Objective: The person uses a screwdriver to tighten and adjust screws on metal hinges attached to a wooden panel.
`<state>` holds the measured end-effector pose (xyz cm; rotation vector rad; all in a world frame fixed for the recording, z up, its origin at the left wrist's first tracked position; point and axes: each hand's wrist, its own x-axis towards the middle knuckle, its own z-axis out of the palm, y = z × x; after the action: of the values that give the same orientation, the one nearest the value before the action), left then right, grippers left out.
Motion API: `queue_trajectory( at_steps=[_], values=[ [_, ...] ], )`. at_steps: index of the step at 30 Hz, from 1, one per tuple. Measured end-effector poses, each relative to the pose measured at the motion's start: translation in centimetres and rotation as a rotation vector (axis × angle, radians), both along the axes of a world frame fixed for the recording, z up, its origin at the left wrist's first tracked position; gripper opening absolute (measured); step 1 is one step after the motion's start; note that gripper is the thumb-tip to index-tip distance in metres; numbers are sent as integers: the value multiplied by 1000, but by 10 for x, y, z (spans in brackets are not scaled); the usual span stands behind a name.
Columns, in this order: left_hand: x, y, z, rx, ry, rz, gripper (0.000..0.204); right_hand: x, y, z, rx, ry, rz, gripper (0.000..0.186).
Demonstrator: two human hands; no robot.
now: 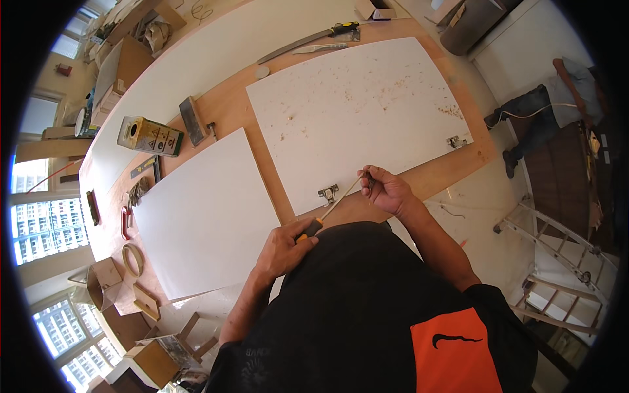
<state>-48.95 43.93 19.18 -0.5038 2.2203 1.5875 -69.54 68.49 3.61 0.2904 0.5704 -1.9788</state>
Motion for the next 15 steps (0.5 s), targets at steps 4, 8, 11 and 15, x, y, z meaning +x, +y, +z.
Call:
queue_trajectory(
  at_steps=[4,8,11,15],
  values=[
    [-1,1,2,-2,3,-15,43,3,-3,3,5,22,15,13],
    [-1,1,-3,1,-9,-20,41,5,-4,2,14,48,20,13],
    [-1,-1,-7,62,-30,-3,38,4,-3,2,22,86,8,13],
    [-7,-5,-7,302,-163,83,34,4,-1,3,28,106,-17,14]
  ],
)
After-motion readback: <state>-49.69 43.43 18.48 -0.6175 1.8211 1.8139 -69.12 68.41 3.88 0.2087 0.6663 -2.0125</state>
